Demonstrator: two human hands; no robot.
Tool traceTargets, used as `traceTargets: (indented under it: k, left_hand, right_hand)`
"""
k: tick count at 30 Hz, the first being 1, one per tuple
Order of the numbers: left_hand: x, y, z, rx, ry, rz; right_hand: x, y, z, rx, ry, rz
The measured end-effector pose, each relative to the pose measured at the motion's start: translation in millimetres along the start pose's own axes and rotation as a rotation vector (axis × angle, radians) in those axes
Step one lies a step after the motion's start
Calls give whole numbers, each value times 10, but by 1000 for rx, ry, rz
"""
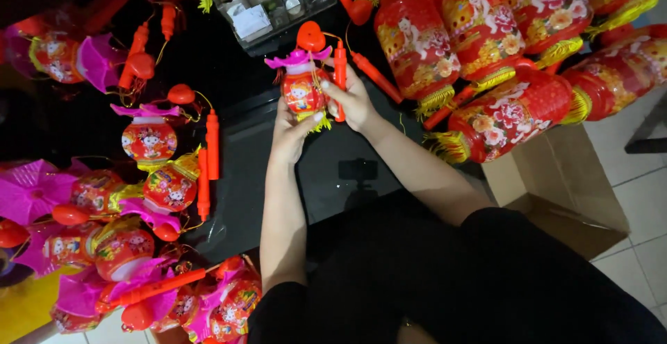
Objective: Assembling small decorative lanterns by attaching plastic handles and organizing them into a container.
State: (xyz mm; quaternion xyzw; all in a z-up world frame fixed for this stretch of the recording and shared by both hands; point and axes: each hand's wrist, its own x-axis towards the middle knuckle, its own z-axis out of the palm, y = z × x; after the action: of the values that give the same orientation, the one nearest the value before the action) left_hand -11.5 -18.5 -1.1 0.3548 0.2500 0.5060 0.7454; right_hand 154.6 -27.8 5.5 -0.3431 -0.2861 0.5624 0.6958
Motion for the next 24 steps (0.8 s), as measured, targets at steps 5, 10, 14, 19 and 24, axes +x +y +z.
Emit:
traceTargets:
  k: [5,10,14,19,24]
  left_hand:
    - [-92,412,376,163,-7,-13]
    - [-112,521,547,239,-11,-14]
    - [-108,460,381,404,-165,57]
    - [-79,200,136,369,0,-249]
    - [-126,346,178,258,-257,-230]
  right_hand:
    - [-120,-176,230,-30,-35,-34]
    - [-6,-28,129,49,-139,-108]
    - [-62,-127,96,131,-254,-65]
    - [-40,19,-69,113,-49,-15]
    - [-4,-119,-141,143,2,65]
